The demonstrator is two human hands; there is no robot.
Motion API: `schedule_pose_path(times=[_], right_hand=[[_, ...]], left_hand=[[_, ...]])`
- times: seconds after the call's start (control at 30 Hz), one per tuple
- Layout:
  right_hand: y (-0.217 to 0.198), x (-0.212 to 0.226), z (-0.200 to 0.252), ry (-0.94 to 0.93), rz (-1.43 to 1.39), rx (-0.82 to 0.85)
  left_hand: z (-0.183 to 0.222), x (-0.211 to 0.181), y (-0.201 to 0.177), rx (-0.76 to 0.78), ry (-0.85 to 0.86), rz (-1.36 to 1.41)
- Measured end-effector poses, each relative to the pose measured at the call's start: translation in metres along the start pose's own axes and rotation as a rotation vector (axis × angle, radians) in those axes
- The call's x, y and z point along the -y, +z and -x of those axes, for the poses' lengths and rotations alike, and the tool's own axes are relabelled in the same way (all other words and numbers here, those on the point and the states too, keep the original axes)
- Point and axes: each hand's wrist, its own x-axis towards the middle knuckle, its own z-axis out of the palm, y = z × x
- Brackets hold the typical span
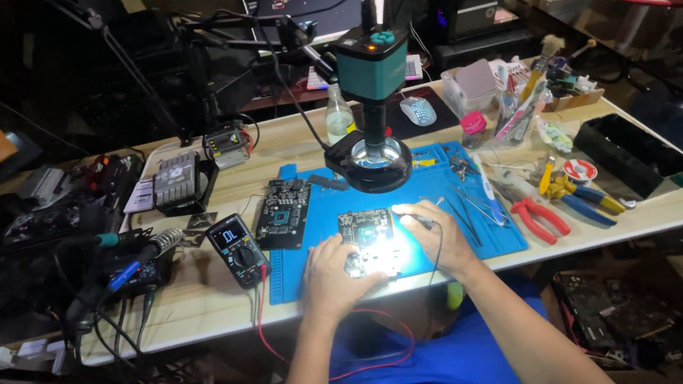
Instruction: Testing components on a circuit board using a digital multimeter and a microscope at a repair bench.
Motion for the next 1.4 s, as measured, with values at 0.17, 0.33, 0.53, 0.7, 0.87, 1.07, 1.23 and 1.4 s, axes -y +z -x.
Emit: schedule_pose_path(times=[0.17, 0.33, 0.53, 0.7, 0.87, 1.07, 1.23, 1.4], right_hand=[[0.004, -0.017, -0.001, 0.106, 0.065, 0.043], [0.001, 0.017, 0.003, 0.245, 0.105, 0.079], [0.003, 0.029, 0.003, 0.246, 0.108, 0.099], [0.006, 0.029, 0.001, 0.243, 0.064, 0.089], [0.003, 0.032, 0.003, 0.239, 0.137, 0.15], [0.006, 0.033, 0.006, 0.249, 0.163, 0.17], [0.006, 0.026, 0.005, 0.248, 0.183, 0.165], [0.004, 0.019, 0.004, 0.232, 0.165, 0.176]], left_hand=[[-0.001, -0.006, -0.007, 0.034, -0.023, -0.014], [0.0, -0.007, -0.006, 0.031, -0.032, -0.013], [0.0, -0.007, -0.008, 0.051, -0.027, -0.015], [0.0, -0.008, -0.01, 0.064, -0.029, -0.012], [0.0, -0.008, -0.01, 0.051, -0.024, -0.012], [0.001, -0.004, -0.007, 0.017, -0.005, -0.005], [0.001, -0.001, -0.005, -0.004, 0.01, -0.005], [0.001, -0.001, -0.004, 0.001, 0.007, -0.001]])
